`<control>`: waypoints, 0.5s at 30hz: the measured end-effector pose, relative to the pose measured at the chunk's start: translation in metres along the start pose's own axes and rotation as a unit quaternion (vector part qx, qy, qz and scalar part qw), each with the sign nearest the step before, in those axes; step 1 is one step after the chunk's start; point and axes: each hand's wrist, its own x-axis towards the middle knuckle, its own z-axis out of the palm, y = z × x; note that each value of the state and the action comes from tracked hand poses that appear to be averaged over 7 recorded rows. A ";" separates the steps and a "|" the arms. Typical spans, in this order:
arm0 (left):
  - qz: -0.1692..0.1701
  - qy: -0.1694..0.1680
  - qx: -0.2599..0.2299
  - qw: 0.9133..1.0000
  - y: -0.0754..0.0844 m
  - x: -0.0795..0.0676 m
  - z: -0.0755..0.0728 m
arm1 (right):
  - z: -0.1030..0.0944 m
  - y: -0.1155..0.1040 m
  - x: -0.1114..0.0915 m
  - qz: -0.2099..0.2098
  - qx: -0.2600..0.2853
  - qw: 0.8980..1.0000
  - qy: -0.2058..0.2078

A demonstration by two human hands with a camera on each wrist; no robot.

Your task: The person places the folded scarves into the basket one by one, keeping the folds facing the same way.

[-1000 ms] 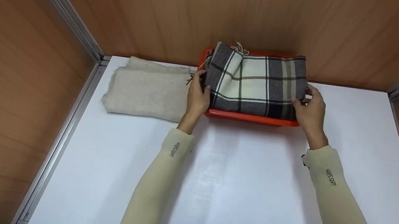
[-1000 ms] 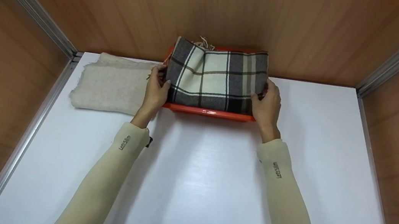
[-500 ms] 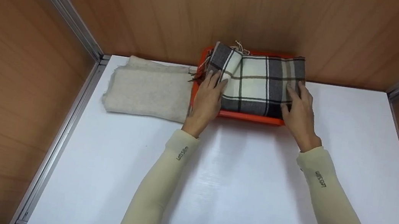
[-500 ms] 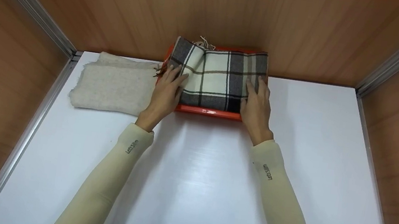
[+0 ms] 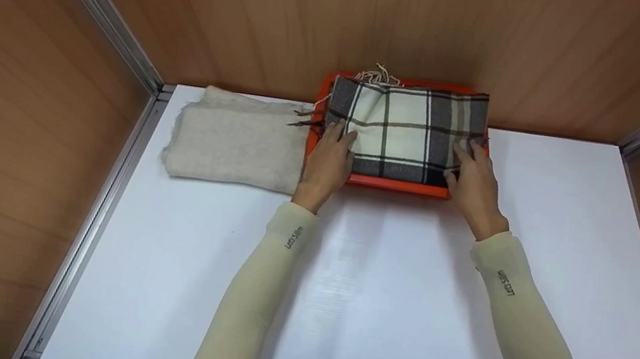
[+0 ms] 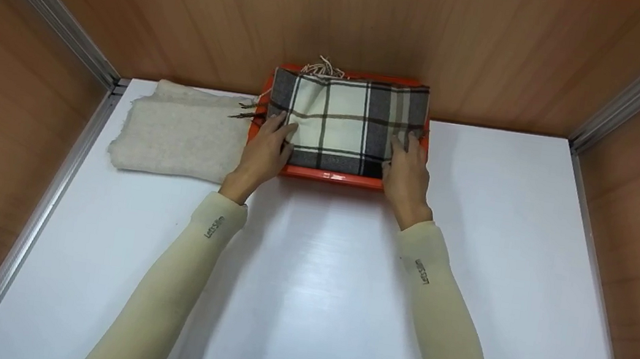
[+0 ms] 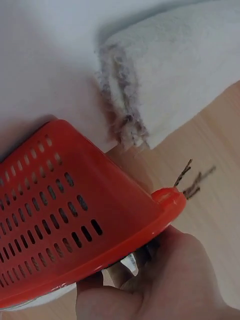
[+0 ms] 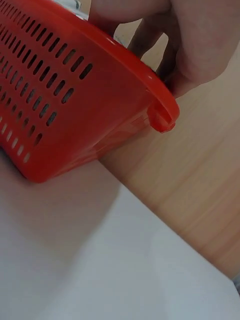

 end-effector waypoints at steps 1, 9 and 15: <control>-0.002 -0.003 -0.003 1.000 0.000 0.001 0.000 | 0.000 0.000 0.001 0.002 -0.002 1.000 -0.002; -0.013 -0.015 -0.017 1.000 0.001 0.007 0.003 | 0.003 -0.001 0.007 0.011 -0.011 1.000 -0.022; 0.006 0.011 -0.028 1.000 -0.002 0.000 0.006 | 0.004 0.004 0.001 0.005 0.021 1.000 -0.001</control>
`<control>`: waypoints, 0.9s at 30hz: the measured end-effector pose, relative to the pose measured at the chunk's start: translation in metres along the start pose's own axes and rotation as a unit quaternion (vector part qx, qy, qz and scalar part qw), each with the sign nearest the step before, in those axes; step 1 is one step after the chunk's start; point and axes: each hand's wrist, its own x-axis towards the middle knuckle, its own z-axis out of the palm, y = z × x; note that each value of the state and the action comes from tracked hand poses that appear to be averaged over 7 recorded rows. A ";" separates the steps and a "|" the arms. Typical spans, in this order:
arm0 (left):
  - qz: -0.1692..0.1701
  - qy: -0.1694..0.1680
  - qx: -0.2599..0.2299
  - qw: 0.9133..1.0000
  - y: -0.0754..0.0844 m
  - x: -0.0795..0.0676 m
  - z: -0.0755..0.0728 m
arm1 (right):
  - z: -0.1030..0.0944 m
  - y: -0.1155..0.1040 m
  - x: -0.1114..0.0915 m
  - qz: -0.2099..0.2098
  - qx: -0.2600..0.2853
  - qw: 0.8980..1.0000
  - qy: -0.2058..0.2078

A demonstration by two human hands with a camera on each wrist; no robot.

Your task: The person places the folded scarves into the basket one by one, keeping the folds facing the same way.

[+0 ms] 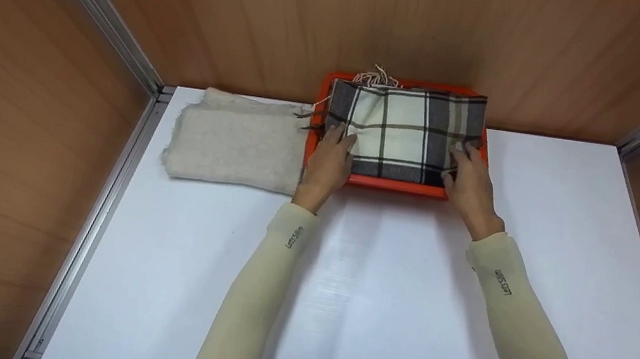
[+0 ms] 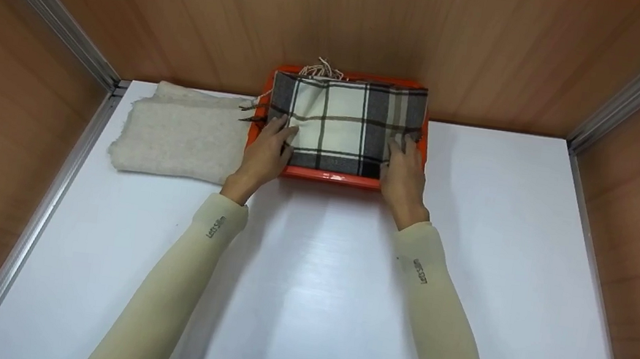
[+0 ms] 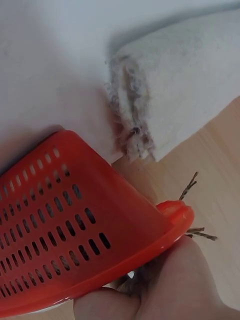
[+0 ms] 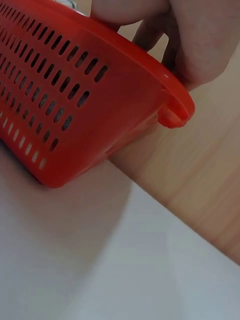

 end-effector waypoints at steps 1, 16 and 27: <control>0.008 0.010 -0.003 1.000 -0.001 -0.002 0.001 | 0.000 0.002 -0.002 -0.003 0.008 1.000 0.012; 0.040 0.197 -0.141 0.969 -0.043 -0.044 -0.003 | 0.008 0.006 -0.043 -0.024 0.106 0.981 0.160; -0.085 0.218 -0.174 0.956 -0.100 -0.064 -0.014 | 0.022 -0.006 -0.069 -0.057 0.129 0.968 0.206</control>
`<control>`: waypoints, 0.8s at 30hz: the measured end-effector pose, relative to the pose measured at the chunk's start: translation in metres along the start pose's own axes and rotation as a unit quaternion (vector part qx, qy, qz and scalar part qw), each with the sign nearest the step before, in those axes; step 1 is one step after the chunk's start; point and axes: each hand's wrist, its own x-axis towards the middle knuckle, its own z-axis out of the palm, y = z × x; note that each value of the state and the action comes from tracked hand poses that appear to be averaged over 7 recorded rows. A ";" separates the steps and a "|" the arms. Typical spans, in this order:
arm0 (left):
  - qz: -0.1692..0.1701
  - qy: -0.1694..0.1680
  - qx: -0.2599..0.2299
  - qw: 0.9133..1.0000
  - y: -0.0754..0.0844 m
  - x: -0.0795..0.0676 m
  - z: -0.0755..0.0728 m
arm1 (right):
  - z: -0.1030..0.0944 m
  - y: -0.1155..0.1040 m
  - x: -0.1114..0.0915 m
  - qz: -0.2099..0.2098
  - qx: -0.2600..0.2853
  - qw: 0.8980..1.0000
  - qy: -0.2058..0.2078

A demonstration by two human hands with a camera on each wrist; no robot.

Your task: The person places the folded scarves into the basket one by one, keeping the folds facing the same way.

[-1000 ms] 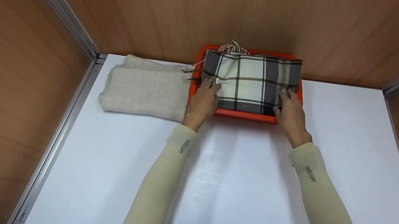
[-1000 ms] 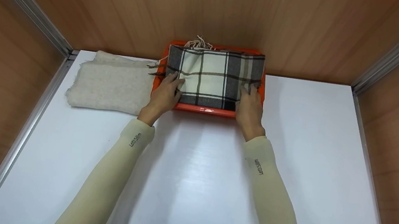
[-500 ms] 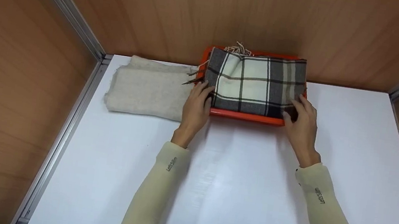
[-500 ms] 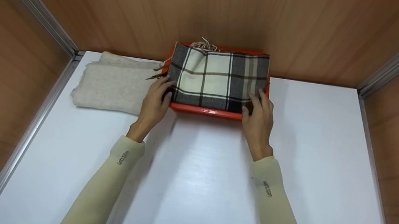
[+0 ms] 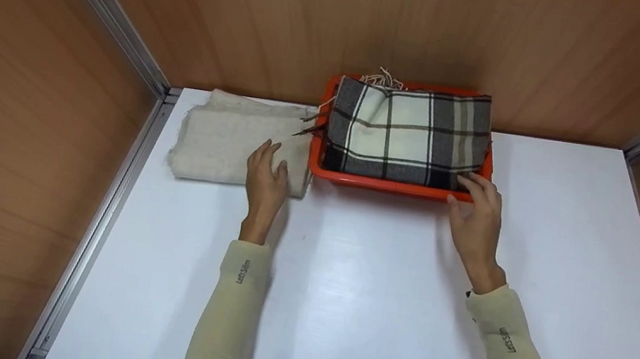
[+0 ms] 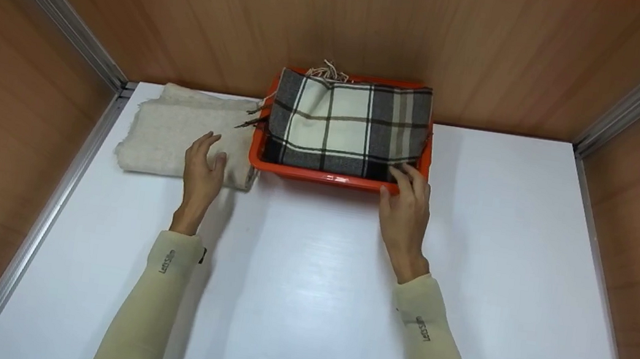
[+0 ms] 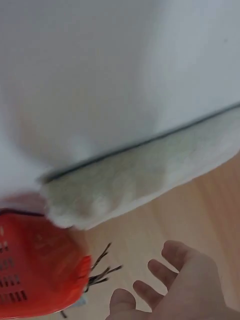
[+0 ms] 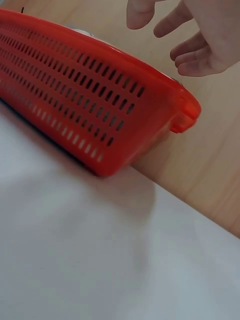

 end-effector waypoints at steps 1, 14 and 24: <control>-0.011 0.003 0.002 1.000 -0.005 0.000 -0.003 | 0.001 -0.001 -0.002 -0.002 0.001 1.000 0.000; -0.108 0.067 0.030 0.991 -0.053 -0.001 -0.034 | 0.018 -0.013 -0.029 -0.012 0.014 1.000 -0.015; -0.171 0.044 0.042 0.983 -0.074 0.003 -0.049 | 0.036 -0.023 -0.047 -0.012 0.026 0.998 -0.059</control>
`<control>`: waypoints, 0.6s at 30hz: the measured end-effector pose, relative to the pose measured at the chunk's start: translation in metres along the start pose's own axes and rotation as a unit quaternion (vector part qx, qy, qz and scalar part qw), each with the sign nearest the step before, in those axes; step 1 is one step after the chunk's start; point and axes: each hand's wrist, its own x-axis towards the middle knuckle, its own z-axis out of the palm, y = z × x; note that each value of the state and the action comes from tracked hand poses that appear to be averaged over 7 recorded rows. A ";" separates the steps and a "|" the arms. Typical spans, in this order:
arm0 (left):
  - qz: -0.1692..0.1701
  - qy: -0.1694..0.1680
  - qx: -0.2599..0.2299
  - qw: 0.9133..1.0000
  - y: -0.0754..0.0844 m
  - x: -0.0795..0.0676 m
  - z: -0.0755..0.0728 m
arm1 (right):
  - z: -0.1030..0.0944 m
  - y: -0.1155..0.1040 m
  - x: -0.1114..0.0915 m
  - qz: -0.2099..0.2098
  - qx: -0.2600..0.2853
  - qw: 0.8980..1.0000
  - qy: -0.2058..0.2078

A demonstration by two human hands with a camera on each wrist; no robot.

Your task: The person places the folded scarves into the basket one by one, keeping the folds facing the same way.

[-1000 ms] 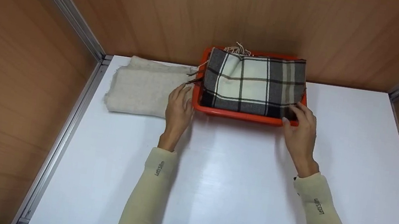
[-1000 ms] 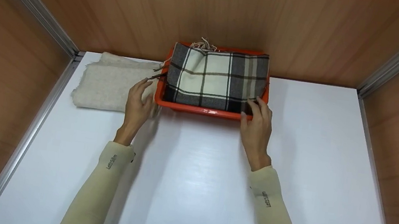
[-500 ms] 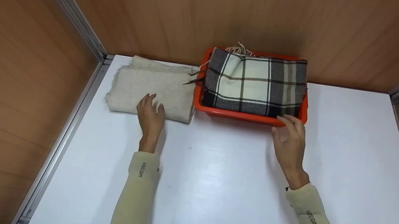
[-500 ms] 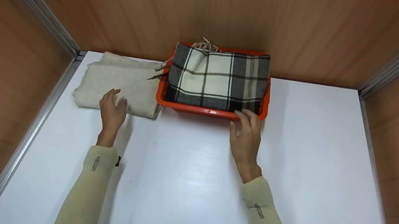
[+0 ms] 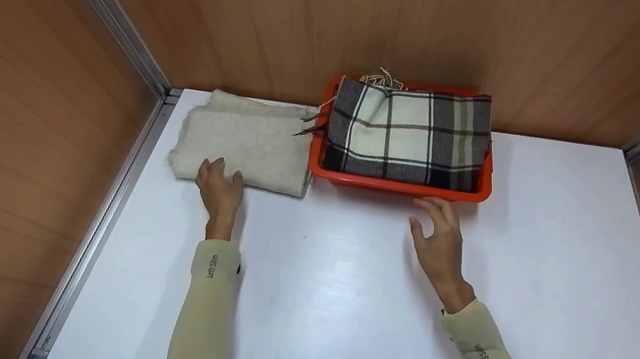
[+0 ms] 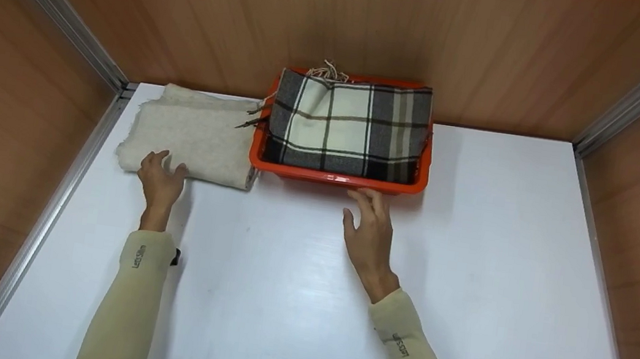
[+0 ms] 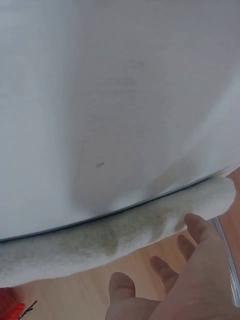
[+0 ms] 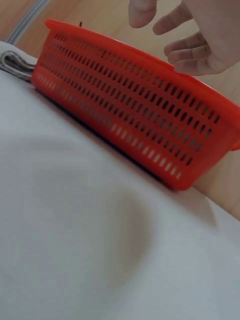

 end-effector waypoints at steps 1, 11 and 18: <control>-0.003 -0.002 0.001 1.000 -0.001 0.001 -0.001 | 0.002 -0.001 -0.002 0.003 -0.002 1.000 -0.008; -0.052 -0.012 0.014 0.998 -0.018 0.019 -0.016 | 0.029 -0.012 -0.020 0.007 -0.007 0.996 -0.092; -0.120 -0.005 -0.054 0.991 -0.026 0.027 -0.025 | 0.042 -0.019 -0.025 0.020 -0.007 0.992 -0.126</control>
